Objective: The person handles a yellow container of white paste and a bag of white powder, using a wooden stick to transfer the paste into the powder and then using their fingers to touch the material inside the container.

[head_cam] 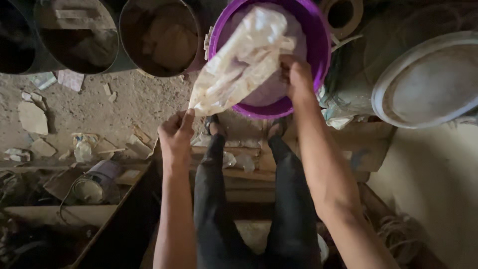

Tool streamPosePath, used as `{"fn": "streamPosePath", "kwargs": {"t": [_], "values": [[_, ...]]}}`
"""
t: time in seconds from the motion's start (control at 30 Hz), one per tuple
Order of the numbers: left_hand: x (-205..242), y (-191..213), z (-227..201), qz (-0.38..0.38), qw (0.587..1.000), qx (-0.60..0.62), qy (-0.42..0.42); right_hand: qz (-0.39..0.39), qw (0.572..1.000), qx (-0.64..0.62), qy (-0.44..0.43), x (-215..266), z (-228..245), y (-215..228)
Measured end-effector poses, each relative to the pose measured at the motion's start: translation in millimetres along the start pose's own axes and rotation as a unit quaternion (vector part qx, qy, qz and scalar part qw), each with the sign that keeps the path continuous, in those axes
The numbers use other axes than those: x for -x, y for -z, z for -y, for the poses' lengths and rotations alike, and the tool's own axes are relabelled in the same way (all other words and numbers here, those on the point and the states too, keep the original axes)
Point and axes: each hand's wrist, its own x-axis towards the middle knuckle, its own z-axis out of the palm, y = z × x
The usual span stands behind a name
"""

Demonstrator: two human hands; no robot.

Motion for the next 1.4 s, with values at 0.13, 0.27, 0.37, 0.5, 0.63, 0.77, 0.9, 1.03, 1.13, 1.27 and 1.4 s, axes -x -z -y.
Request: {"fn": "streamPosePath", "kwargs": {"t": [0.13, 0.27, 0.37, 0.5, 0.63, 0.77, 0.9, 1.03, 1.13, 1.27, 1.4], "values": [[-2.2, 2.3, -2.0, 0.033, 0.999, 0.003, -0.031, 0.001, 0.991, -0.116, 0.063, 48.3, -2.4, 50.8], [-10.5, 3.7, -27.7, 0.063, 0.993, -0.06, -0.079, -0.046, 0.983, -0.156, 0.086, 117.4, -8.0, 93.9], [-25.9, 0.5, -62.2, 0.095, 0.991, -0.046, -0.088, 0.038, 0.96, -0.223, 0.167, 178.8, -20.8, 95.4], [-48.7, -13.3, -105.3, 0.081, 0.979, -0.128, -0.134, -0.031, 0.946, -0.283, 0.157, 253.6, -42.9, 73.1], [-70.2, -12.9, -121.9, 0.149, 0.944, -0.189, -0.224, -0.081, 0.961, -0.238, 0.112, 305.5, -90.1, 50.4], [-80.7, 17.0, -96.2, 0.144, 0.901, -0.324, -0.249, -0.028, 0.981, -0.115, 0.154, 311.8, -155.6, 42.7], [-77.4, 63.7, -40.5, 0.16, 0.892, -0.358, -0.227, -0.061, 0.996, 0.009, -0.069, 303.9, -200.2, 45.5], [-83.4, 98.8, 17.2, 0.143, 0.944, -0.275, -0.116, -0.119, 0.99, 0.068, 0.021, 276.4, -191.1, 67.9], [-98.2, 105.3, 47.2, 0.125, 0.928, -0.315, -0.153, -0.154, 0.849, 0.299, 0.408, 244.9, -143.9, 79.2], [-109.1, 112.2, 70.6, 0.118, 0.947, -0.265, -0.139, -0.105, 0.933, 0.307, 0.155, 212.2, -73.1, 73.2], [-122.0, 108.0, 78.6, 0.114, 0.951, -0.263, -0.119, 0.004, 0.917, 0.344, 0.202, 192.5, -37.1, 49.4]]}}
